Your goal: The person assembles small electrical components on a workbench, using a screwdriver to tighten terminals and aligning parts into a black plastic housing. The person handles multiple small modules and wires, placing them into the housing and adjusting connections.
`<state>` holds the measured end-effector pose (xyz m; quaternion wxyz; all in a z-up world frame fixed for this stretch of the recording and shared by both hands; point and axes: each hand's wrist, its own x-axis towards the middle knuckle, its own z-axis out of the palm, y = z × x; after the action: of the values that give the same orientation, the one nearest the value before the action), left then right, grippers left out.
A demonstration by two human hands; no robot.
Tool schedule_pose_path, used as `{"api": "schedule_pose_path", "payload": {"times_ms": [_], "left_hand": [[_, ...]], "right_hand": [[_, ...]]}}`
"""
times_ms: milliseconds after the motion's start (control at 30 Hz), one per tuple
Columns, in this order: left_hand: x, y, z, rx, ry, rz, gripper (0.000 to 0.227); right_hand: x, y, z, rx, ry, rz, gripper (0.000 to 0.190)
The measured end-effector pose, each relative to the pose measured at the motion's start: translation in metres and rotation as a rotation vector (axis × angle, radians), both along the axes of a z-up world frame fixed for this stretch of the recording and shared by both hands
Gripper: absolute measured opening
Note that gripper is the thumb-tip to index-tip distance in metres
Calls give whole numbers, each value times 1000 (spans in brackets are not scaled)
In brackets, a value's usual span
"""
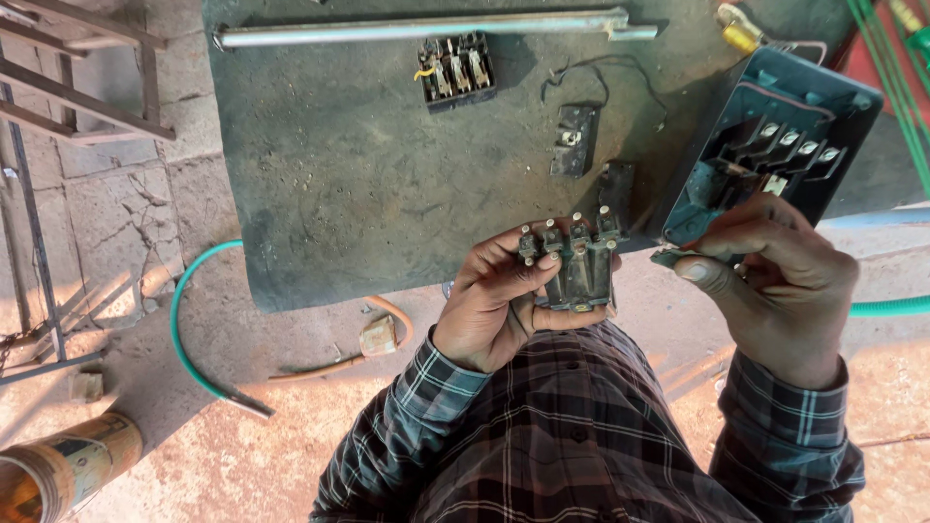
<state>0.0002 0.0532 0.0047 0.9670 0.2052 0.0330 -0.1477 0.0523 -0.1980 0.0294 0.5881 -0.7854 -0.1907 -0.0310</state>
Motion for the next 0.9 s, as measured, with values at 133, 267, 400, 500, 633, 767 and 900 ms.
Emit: {"api": "schedule_pose_path", "payload": {"times_ms": [133, 267, 400, 500, 633, 767, 900], "left_hand": [[-5, -1, -5, 63, 34, 30, 36], [-7, -1, -9, 124, 72, 32, 37], [-6, 2, -11, 210, 143, 28, 35], [-5, 6, -13, 282, 133, 4, 37], [-7, 9, -22, 264, 113, 21, 35], [-13, 6, -28, 236, 165, 61, 35], [-18, 2, -28, 193, 189, 94, 36]], "right_hand": [[-4, -5, 0, -43, -17, 25, 17], [-6, -2, -3, -153, 73, -25, 18], [-5, 3, -7, -129, 71, 60, 18], [0, 3, -10, -204, 118, 50, 19], [7, -5, -23, -231, 148, 71, 23], [13, -17, -37, -180, 130, 187, 18], [13, -25, -43, -185, 145, 196, 20]]}}
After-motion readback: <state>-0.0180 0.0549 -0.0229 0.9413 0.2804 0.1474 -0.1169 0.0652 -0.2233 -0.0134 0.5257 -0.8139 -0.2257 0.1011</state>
